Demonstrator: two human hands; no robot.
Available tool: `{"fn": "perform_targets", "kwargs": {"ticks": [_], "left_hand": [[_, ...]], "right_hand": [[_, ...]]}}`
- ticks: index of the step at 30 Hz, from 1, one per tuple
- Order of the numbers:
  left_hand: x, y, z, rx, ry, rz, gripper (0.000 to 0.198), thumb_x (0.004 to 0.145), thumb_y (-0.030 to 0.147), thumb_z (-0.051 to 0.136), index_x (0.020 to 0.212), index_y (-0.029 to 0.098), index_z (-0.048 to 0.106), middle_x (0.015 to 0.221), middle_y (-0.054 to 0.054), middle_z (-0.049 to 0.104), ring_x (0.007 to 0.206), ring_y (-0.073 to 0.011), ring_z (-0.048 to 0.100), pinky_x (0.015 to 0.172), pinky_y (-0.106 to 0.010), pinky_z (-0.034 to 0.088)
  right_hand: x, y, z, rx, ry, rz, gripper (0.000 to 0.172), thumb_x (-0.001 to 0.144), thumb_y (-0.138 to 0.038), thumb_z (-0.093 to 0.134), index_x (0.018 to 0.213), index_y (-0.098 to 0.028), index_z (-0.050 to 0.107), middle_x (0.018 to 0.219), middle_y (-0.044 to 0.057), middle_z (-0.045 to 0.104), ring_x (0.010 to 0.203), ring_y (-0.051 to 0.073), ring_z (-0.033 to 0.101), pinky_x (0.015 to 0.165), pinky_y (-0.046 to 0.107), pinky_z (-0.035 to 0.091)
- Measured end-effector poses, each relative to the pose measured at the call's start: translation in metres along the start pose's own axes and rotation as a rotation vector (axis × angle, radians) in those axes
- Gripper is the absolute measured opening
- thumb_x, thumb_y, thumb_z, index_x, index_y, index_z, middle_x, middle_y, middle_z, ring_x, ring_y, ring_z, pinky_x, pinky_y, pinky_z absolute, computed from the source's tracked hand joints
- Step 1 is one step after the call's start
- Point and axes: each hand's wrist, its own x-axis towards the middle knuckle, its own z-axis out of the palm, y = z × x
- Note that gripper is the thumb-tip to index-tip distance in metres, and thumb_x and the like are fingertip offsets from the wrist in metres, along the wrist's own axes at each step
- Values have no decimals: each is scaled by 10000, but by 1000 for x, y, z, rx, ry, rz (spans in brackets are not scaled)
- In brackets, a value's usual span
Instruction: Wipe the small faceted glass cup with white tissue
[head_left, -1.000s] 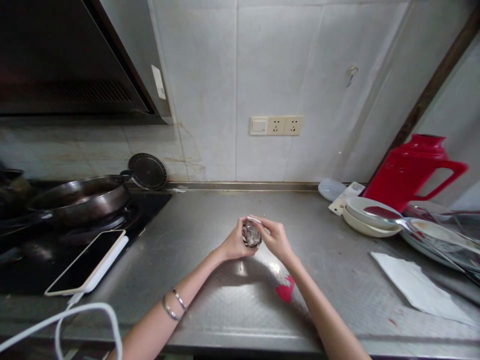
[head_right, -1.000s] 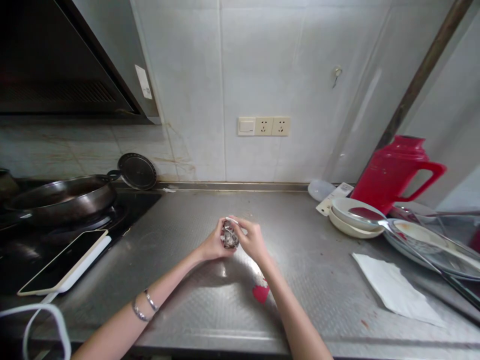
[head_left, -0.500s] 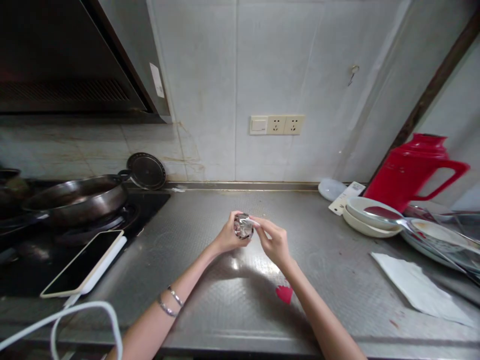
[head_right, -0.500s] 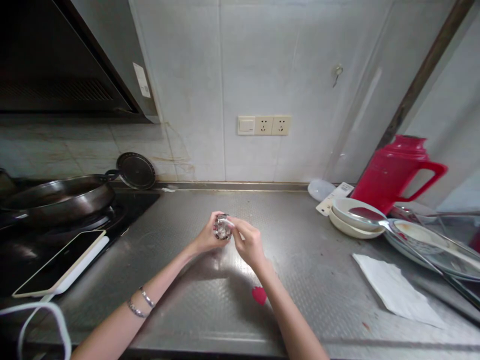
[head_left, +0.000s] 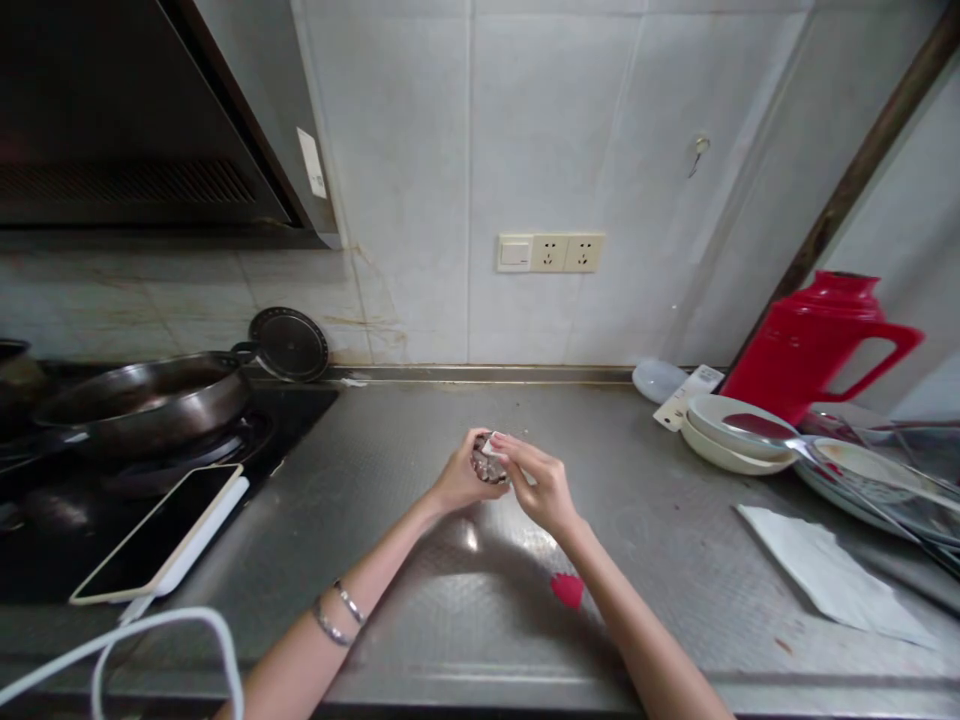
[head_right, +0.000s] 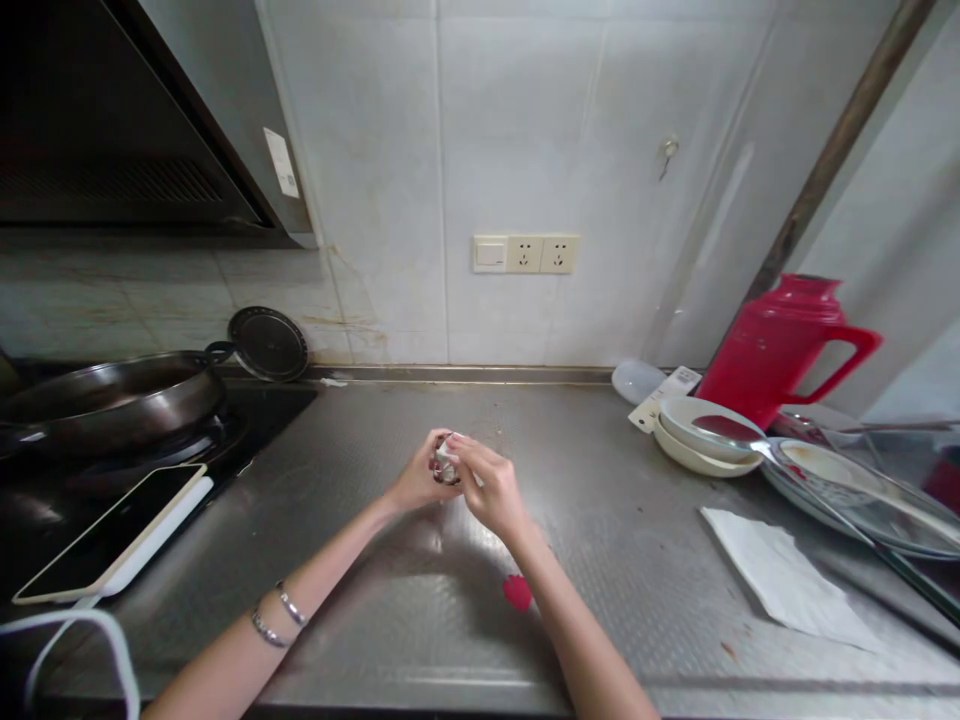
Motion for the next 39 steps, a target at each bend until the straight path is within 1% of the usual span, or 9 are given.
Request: {"fn": "perform_targets", "kwargs": {"ticks": [4, 6, 8, 11, 14, 22, 28, 33, 39], "left_hand": [[2, -2, -7, -80, -12, -84, 724, 609, 253, 768, 1183, 238, 327, 1010, -36, 563, 579, -74, 551, 464, -176, 429], [1, 1, -8, -34, -16, -56, 738, 575, 216, 780, 1176, 232, 352, 1056, -47, 550, 641, -87, 570, 515, -189, 453], [-1, 6, -5, 34, -38, -21, 766, 529, 171, 796, 1179, 219, 394, 1083, -56, 554, 738, -119, 587, 612, -224, 479], [-4, 11, 1, 72, -97, 20, 797, 488, 137, 804, 1190, 201, 431, 1085, -63, 578, 840, -161, 592, 719, -264, 479], [-5, 9, 7, 48, -114, 21, 748, 528, 160, 792, 1182, 192, 431, 1016, -45, 592, 809, -150, 592, 691, -247, 475], [1, -6, 1, -109, 21, -97, 739, 572, 306, 810, 1165, 225, 377, 1009, -38, 549, 657, -106, 574, 442, -181, 463], [2, -5, 1, -10, 47, -132, 745, 545, 275, 812, 1160, 222, 396, 909, 7, 530, 572, -59, 505, 422, -155, 424], [-1, -3, 10, 112, 43, -36, 686, 537, 196, 797, 1138, 187, 466, 879, 10, 562, 568, -39, 468, 465, -138, 401], [0, -7, 8, 48, 109, -117, 704, 576, 309, 793, 1148, 194, 400, 897, -10, 576, 626, -101, 540, 382, -152, 439]], "right_hand": [[1, -2, -6, -19, 101, 69, 238, 894, -271, 506, 903, -210, 736, 909, 60, 750, 845, 209, 709, 768, 304, 555], [3, 1, -7, -72, 233, 186, 273, 898, -318, 505, 856, -187, 741, 789, 49, 750, 673, 184, 697, 622, 257, 540], [5, 4, -8, -104, 301, 273, 301, 900, -353, 500, 868, -180, 743, 762, 44, 746, 630, 178, 681, 568, 242, 520], [5, 8, -5, -52, 178, 274, 283, 898, -352, 502, 919, -203, 741, 876, 52, 754, 754, 205, 708, 647, 266, 547], [3, 8, -1, -19, 79, 206, 249, 896, -311, 508, 966, -223, 730, 974, 57, 740, 885, 227, 705, 768, 312, 560], [0, -1, -2, -78, 95, -41, 242, 893, -189, 499, 1021, -224, 701, 1039, 70, 722, 1000, 211, 673, 888, 335, 540], [0, 3, 2, -154, 231, -15, 242, 909, -189, 486, 1007, -227, 704, 993, 73, 732, 917, 209, 699, 826, 345, 573], [-3, 15, 9, -265, 65, -219, 305, 903, -123, 469, 1123, -216, 658, 1093, 81, 701, 1109, 223, 618, 941, 388, 536], [-6, 12, 11, -264, 7, -276, 342, 867, -73, 476, 1123, -214, 652, 1077, 85, 706, 1126, 225, 606, 954, 395, 528]]}}
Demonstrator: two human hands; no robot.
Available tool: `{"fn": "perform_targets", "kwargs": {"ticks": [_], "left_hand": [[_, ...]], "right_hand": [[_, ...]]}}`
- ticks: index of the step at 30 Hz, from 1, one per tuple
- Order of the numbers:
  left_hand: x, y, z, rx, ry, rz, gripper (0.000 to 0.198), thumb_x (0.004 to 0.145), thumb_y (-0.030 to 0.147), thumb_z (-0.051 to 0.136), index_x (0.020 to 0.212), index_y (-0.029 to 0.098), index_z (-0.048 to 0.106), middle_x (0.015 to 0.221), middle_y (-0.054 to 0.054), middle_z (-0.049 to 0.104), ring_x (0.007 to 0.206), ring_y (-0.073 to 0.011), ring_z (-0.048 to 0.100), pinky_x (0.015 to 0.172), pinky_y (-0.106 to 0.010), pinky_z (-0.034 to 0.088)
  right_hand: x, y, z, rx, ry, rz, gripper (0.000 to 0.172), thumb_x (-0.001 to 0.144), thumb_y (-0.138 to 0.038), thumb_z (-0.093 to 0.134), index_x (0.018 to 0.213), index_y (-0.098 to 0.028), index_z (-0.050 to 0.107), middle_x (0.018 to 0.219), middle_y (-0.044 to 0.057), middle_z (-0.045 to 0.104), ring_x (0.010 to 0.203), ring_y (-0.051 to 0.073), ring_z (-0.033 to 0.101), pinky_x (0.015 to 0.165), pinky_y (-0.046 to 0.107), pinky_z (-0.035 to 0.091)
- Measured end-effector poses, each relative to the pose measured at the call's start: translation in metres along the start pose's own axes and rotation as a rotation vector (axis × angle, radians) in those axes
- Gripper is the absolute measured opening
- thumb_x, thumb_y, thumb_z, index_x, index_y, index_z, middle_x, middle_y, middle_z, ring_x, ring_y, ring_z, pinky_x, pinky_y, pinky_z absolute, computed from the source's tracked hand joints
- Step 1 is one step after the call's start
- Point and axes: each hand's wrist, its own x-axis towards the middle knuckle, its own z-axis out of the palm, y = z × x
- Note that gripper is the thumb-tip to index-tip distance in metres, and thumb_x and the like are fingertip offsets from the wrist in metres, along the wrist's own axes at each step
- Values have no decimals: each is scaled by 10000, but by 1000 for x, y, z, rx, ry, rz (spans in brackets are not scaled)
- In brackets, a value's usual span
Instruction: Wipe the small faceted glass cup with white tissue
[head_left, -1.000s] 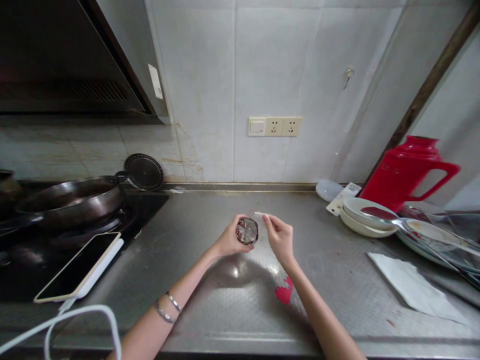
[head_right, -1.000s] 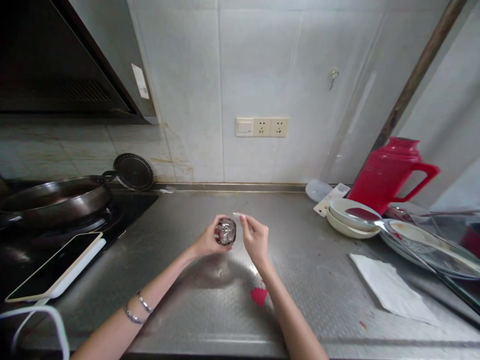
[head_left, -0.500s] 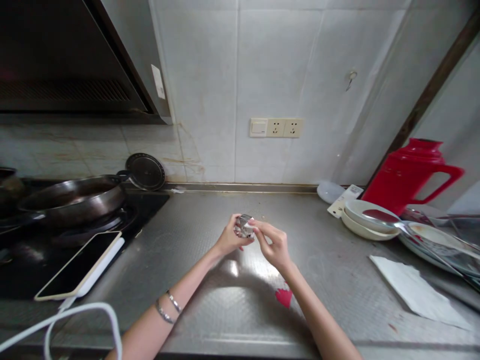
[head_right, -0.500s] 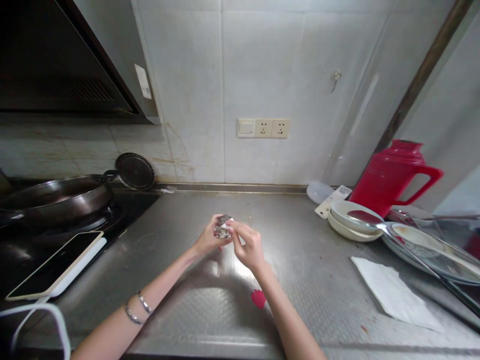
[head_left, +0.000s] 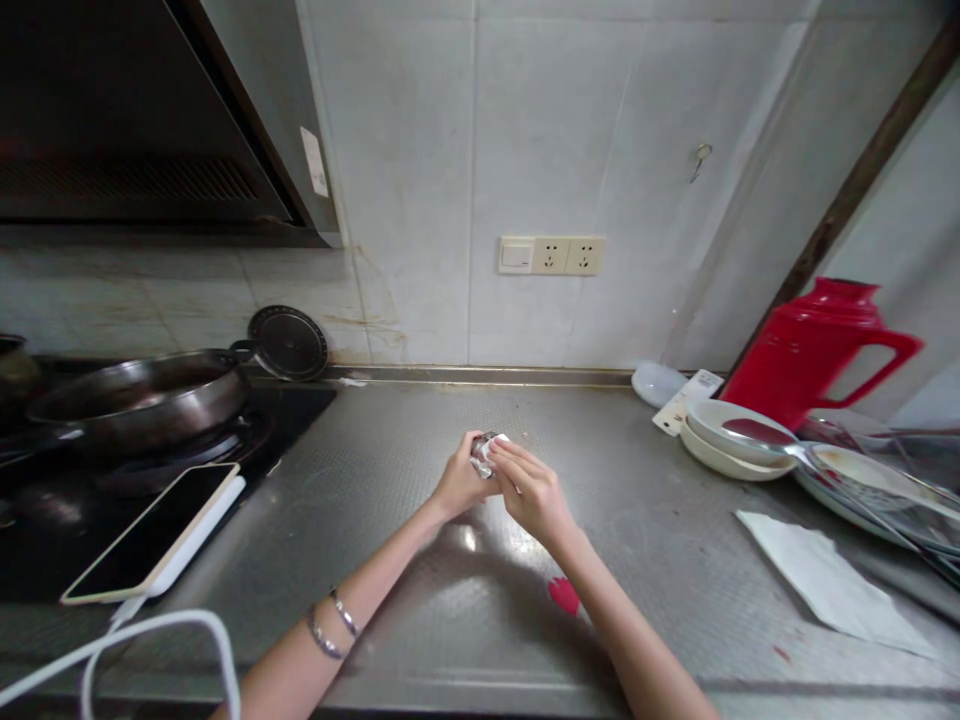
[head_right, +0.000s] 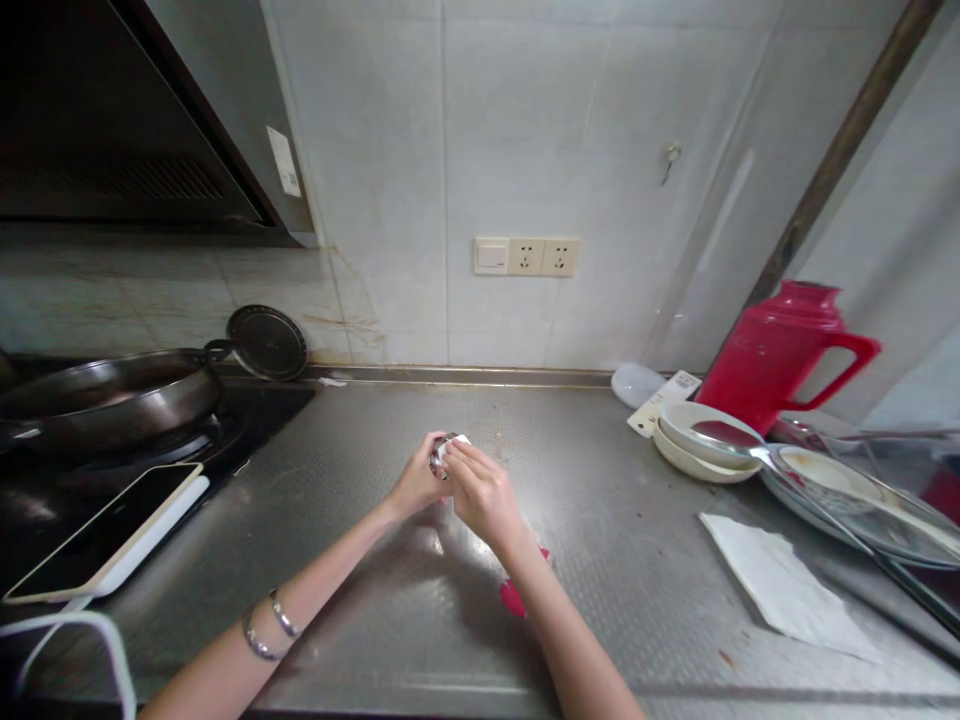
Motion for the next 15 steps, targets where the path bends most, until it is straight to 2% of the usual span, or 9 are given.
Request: {"fn": "perform_targets", "kwargs": {"ticks": [4, 7, 9, 10, 12, 15], "left_hand": [[3, 0, -4, -51, -9, -49, 709, 591, 347, 790, 1153, 209, 379, 901, -10, 563, 629, -107, 547, 368, -170, 470], [2, 6, -6, -137, -39, -79, 693, 608, 345, 782, 1157, 205, 383, 929, -27, 548, 659, -115, 563, 381, -174, 489], [0, 10, -5, -197, -68, -87, 683, 613, 327, 779, 1161, 204, 390, 953, -37, 540, 686, -124, 582, 394, -168, 494], [-1, 11, -5, -216, -85, -87, 686, 608, 318, 782, 1163, 204, 394, 963, -41, 537, 695, -128, 591, 398, -165, 495], [-3, 12, -3, -234, -118, -88, 707, 591, 312, 797, 1166, 203, 400, 975, -46, 533, 699, -132, 597, 397, -164, 494], [-6, 11, 2, -263, -139, -89, 717, 571, 334, 810, 1153, 202, 413, 963, -41, 537, 698, -138, 592, 385, -179, 498]], "right_hand": [[4, -8, -5, 142, 23, 110, 249, 875, -135, 508, 1006, -216, 703, 968, 72, 736, 982, 210, 678, 855, 333, 559], [8, -8, -11, 206, 158, 406, 213, 889, -257, 529, 911, -201, 733, 859, 53, 750, 773, 192, 711, 696, 274, 571], [10, -4, -14, 192, 300, 595, 254, 892, -321, 525, 908, -182, 737, 843, 52, 752, 729, 191, 707, 643, 259, 562], [10, -2, -14, 185, 345, 642, 270, 893, -336, 520, 925, -176, 735, 865, 56, 752, 747, 195, 707, 648, 260, 562], [10, 3, -13, 195, 335, 648, 274, 897, -333, 510, 964, -180, 728, 927, 62, 747, 809, 202, 708, 691, 273, 567], [8, 4, -8, 217, 223, 551, 243, 894, -294, 516, 995, -213, 722, 960, 54, 744, 837, 202, 713, 718, 290, 580]]}}
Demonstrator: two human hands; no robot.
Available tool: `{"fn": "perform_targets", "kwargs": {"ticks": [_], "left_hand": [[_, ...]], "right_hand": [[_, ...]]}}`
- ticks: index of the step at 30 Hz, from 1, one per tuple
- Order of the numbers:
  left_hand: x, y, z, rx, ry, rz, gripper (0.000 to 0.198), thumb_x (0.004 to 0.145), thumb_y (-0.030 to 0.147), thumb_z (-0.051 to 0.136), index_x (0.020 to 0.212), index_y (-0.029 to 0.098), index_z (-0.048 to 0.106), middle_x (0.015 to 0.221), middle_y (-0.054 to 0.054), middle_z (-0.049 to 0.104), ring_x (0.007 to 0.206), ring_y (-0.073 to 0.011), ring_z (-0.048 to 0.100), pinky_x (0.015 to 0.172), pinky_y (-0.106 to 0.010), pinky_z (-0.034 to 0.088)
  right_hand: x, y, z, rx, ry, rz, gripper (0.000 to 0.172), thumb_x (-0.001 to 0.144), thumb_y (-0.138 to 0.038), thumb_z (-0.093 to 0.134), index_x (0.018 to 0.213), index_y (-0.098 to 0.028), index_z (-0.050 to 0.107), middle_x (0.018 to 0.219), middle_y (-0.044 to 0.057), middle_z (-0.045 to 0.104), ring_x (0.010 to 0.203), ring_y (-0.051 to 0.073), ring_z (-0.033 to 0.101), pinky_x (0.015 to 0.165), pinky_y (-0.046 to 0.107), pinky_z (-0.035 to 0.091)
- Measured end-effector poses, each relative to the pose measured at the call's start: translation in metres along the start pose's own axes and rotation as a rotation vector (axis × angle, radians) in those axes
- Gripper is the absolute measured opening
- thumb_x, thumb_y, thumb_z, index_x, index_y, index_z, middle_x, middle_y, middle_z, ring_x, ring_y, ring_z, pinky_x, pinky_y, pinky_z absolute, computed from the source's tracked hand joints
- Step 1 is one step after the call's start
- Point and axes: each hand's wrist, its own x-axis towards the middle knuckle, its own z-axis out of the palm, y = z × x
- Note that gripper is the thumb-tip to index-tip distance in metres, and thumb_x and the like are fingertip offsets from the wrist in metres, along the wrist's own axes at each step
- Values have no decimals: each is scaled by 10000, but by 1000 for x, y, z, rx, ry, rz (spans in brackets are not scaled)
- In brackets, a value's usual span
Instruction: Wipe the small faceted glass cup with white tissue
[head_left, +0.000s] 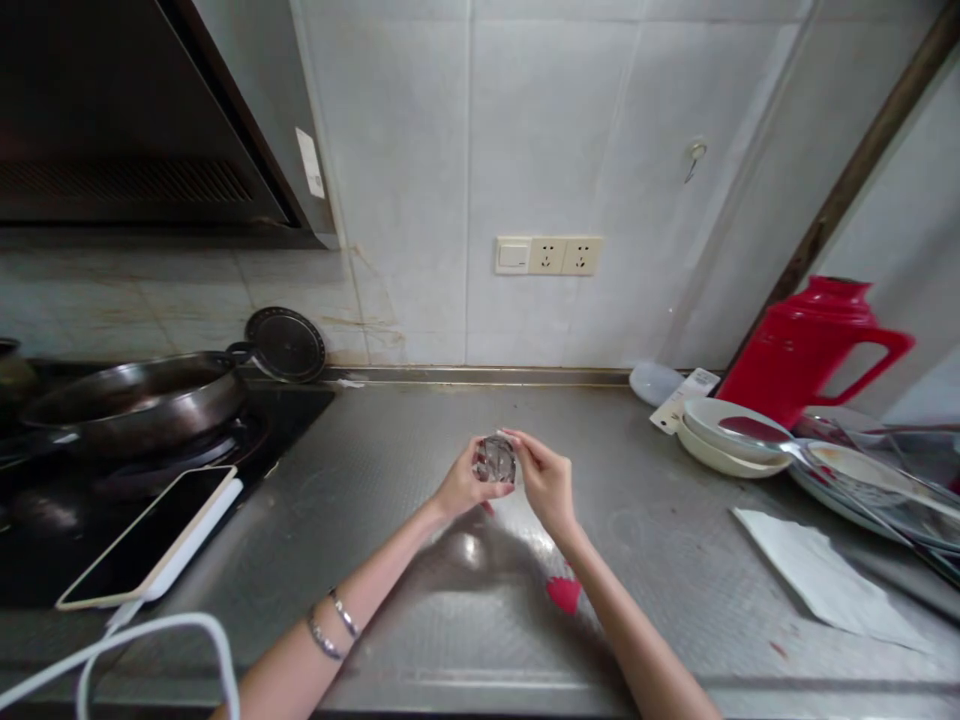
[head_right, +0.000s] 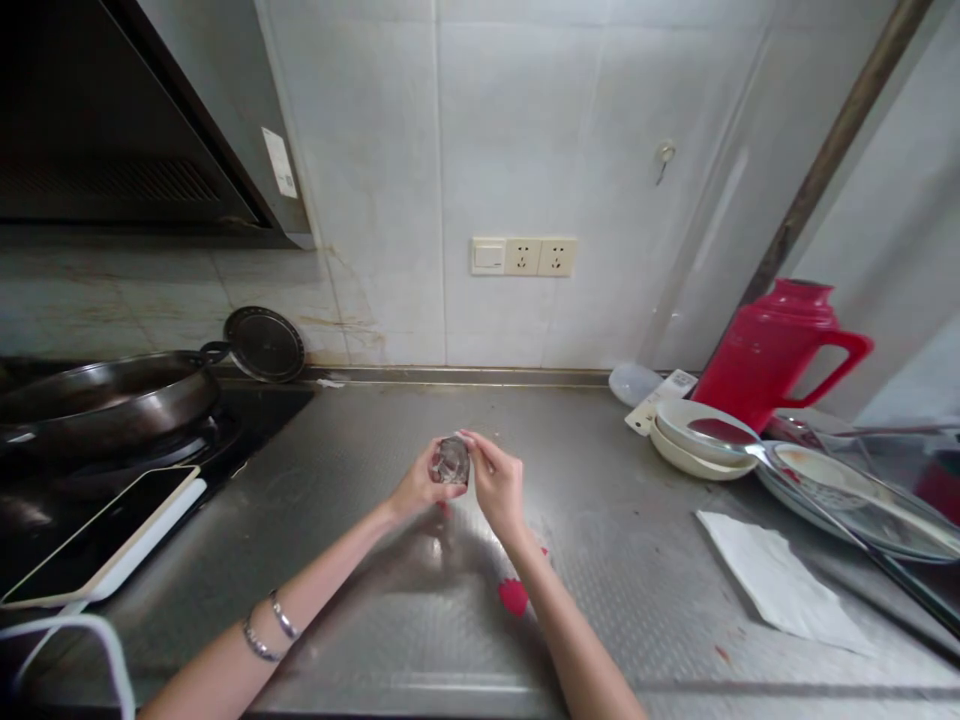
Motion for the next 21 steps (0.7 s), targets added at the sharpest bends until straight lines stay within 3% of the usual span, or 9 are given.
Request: {"fn": "perform_targets", "kwargs": {"ticks": [6, 10, 12, 16, 18, 21], "left_hand": [[2, 2, 1, -70, 83, -63, 666, 606, 402, 785, 1126, 187, 428, 870, -15, 555, 611, -105, 554, 377, -209, 512], [7, 7, -9, -66, 149, -92, 622, 626, 431, 764, 1082, 183, 421, 826, 2, 551, 539, -70, 505, 374, -212, 509], [8, 8, -12, -50, 158, -98, 652, 605, 410, 783, 1090, 183, 411, 838, 1, 550, 543, -69, 508, 375, -208, 504], [6, 4, -7, 10, 123, -129, 683, 564, 341, 817, 1100, 177, 428, 893, -28, 537, 647, -114, 561, 379, -182, 482], [3, 2, 0, 36, 98, -151, 668, 556, 313, 822, 1089, 173, 445, 923, -44, 527, 706, -137, 575, 382, -164, 470], [0, 0, 10, 23, 81, -176, 662, 560, 296, 818, 1097, 178, 449, 961, -54, 518, 723, -139, 569, 387, -162, 471]], "right_hand": [[-9, -6, 6, -25, -71, -202, 254, 896, -217, 494, 1037, -236, 704, 1018, 58, 729, 943, 208, 695, 816, 319, 576], [-10, -12, 4, -12, -115, -215, 236, 900, -215, 500, 1006, -231, 710, 953, 53, 744, 853, 195, 715, 752, 283, 584], [-8, -10, 2, -22, -41, -174, 223, 901, -234, 511, 1000, -232, 712, 939, 50, 747, 813, 194, 720, 722, 282, 587], [-1, -1, -2, -36, 114, -144, 216, 895, -250, 530, 1016, -235, 709, 1039, 57, 723, 937, 215, 696, 841, 357, 572], [0, 4, -2, -47, 56, -169, 220, 894, -241, 528, 1015, -244, 712, 1064, 56, 714, 983, 221, 681, 883, 384, 558], [0, 8, 0, -65, -135, -238, 248, 896, -213, 509, 1039, -258, 707, 1064, 50, 714, 1017, 217, 668, 890, 378, 559]]}}
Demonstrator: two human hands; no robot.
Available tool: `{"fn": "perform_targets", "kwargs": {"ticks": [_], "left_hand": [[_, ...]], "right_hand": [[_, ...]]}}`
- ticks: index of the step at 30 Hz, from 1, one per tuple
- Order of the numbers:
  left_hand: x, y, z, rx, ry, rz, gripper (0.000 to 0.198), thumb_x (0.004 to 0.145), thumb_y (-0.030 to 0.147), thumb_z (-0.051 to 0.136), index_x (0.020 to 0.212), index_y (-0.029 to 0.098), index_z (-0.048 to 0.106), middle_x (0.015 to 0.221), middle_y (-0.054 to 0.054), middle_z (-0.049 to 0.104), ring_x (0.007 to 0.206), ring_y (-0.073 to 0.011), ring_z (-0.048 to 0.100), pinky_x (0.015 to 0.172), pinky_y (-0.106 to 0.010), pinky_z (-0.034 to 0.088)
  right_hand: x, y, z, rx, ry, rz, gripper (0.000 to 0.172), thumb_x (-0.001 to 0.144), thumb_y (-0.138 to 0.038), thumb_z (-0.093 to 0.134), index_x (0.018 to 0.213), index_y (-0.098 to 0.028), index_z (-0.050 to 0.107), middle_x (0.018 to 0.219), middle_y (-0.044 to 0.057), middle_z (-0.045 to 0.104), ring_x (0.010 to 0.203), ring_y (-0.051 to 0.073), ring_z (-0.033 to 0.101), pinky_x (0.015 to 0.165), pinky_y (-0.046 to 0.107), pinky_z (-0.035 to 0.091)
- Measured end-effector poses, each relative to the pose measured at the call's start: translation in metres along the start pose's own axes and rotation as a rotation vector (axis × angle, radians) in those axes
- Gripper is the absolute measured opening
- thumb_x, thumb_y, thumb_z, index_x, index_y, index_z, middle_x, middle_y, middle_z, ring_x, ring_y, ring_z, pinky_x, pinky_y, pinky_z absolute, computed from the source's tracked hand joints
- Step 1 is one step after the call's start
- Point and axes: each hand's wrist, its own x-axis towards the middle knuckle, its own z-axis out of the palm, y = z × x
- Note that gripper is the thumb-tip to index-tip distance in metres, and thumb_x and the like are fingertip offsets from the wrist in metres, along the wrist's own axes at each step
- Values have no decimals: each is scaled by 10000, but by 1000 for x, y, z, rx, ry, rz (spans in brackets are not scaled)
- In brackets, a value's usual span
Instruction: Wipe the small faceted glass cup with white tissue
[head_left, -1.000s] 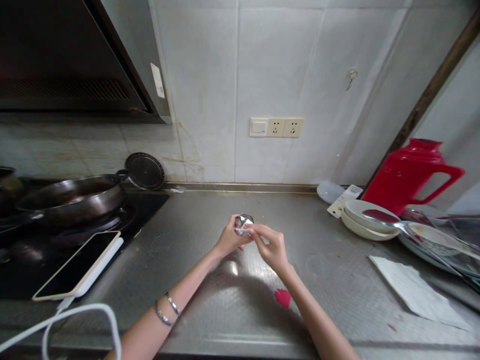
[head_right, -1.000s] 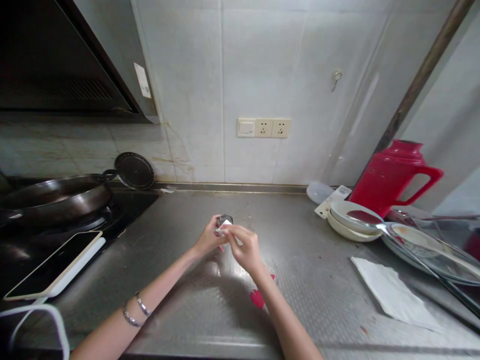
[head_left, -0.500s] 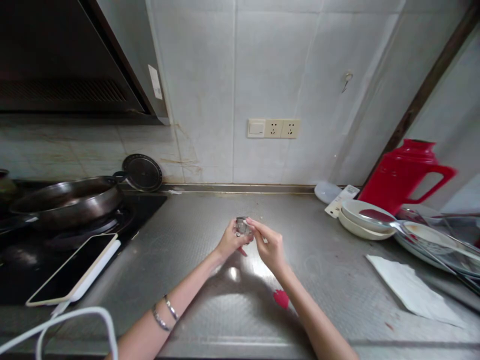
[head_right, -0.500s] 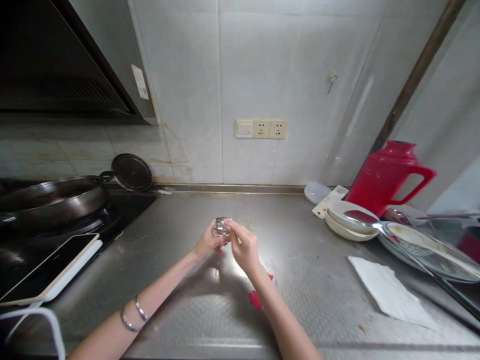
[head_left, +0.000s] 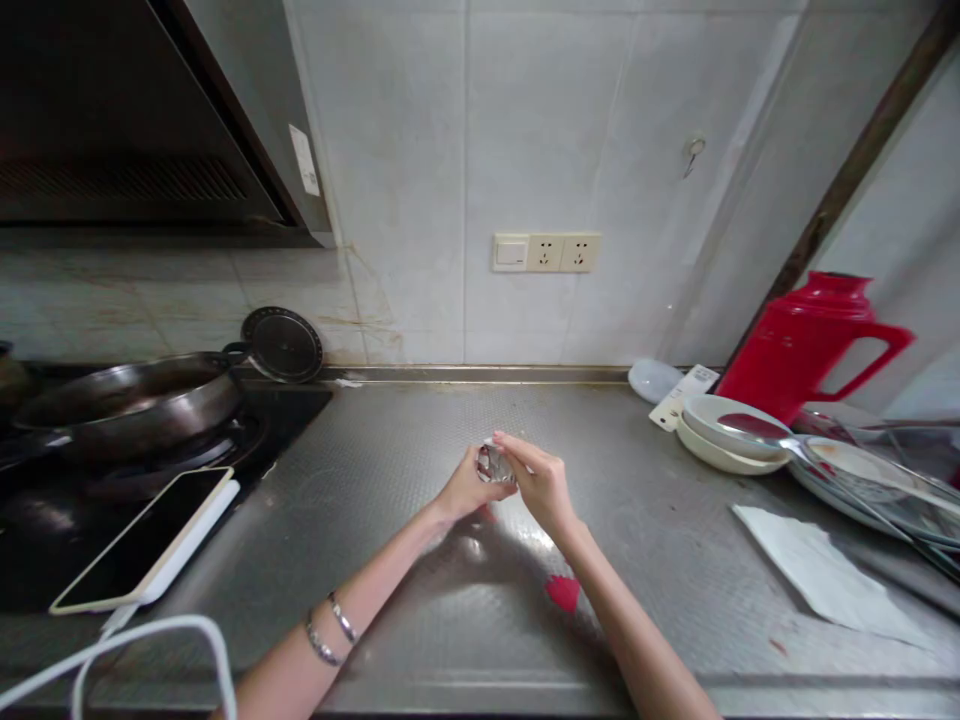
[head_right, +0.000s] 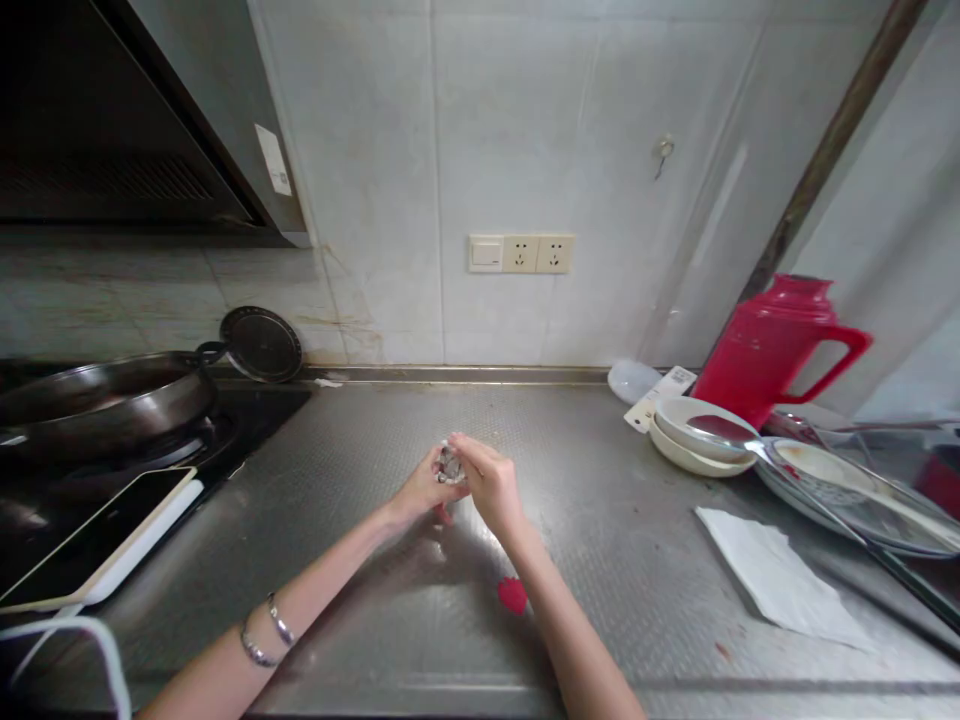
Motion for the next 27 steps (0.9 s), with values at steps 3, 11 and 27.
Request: {"fn": "perform_targets", "kwargs": {"ticks": [3, 11, 27], "left_hand": [[-1, 2, 3, -49, -8, 9, 615, 584, 284, 800, 1091, 187, 466, 908, -30, 535, 672, -119, 557, 390, -163, 467], [4, 8, -6, -73, 16, -34, 499, 636, 365, 749, 1034, 176, 515, 607, 74, 462, 455, -51, 423, 378, -180, 461], [0, 14, -15, -96, -131, -59, 645, 608, 323, 783, 1140, 188, 445, 752, 35, 527, 445, -30, 427, 391, -201, 479]], "right_hand": [[-1, -2, 1, 7, -131, -81, 304, 910, -175, 466, 1122, -250, 671, 1116, 58, 694, 1110, 208, 617, 930, 368, 535], [-1, -9, -5, -9, -216, -136, 325, 904, -145, 444, 1118, -250, 665, 1094, 62, 703, 1084, 196, 633, 936, 356, 523], [8, 1, -9, 156, 42, 313, 311, 918, -369, 465, 983, -198, 715, 986, 72, 736, 893, 208, 690, 802, 322, 547]]}}
